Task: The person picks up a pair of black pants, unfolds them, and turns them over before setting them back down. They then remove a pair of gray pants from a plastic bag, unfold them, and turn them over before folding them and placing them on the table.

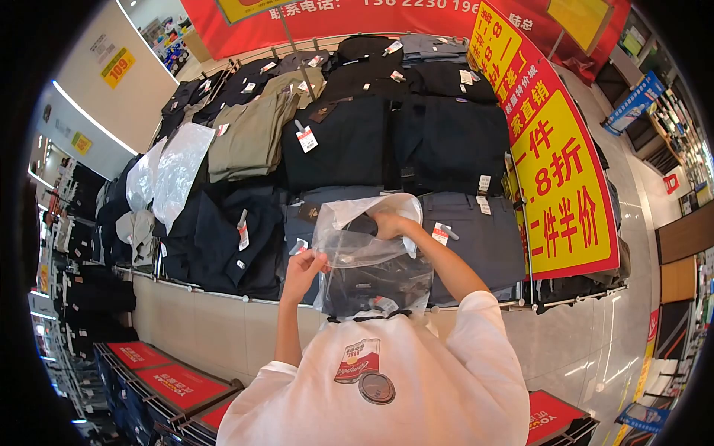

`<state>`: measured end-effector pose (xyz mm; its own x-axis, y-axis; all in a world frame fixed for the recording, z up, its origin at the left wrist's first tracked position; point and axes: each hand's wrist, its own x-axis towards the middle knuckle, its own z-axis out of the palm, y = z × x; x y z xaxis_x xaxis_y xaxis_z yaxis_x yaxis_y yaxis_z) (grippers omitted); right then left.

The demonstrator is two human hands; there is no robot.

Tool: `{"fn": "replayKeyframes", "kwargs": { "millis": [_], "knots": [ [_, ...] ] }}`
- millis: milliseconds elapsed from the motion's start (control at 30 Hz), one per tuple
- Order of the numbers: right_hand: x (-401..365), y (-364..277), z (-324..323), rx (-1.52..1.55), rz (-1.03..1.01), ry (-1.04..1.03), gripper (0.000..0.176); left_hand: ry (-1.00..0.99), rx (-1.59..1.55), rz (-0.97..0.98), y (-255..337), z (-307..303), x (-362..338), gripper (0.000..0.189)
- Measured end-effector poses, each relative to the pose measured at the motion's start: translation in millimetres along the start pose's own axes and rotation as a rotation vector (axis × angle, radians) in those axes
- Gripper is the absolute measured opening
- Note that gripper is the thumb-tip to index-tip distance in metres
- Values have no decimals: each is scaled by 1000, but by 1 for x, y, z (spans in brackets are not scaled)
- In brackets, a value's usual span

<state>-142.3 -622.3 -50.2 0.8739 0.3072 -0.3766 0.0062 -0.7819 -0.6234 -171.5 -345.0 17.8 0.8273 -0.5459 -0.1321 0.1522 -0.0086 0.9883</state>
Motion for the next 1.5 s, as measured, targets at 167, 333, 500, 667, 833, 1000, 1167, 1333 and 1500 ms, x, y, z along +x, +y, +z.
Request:
{"fn": "replayKeyframes", "kwargs": {
  "millis": [167,333,500,667,833,1000,1167,1333,1500],
  "knots": [
    [8,14,14,4,-98,140,56,-1,-25,87,-12,-12,1,34],
    [-25,-20,-5,63,-304,361,53,42,31,197,-6,-15,0,75],
    [-79,-85,-40,135,-457,430,46,140,98,226,-30,-14,10,75],
    [-107,-105,-65,254,-407,559,38,2,237,58,-27,-24,7,42],
    [-122,-95,-75,525,-201,595,39,40,281,71,-49,-38,16,27],
    [-113,-72,-79,656,-246,742,50,102,278,97,-70,-48,26,34],
    [-125,-78,-94,980,-146,939,35,147,224,3,-80,-61,20,36],
    [-119,-60,-100,1555,-457,989,26,204,211,3,-68,-70,13,34],
    [-127,-61,-112,1810,-365,1072,31,172,222,-30,-61,-78,8,33]
  ]
}}
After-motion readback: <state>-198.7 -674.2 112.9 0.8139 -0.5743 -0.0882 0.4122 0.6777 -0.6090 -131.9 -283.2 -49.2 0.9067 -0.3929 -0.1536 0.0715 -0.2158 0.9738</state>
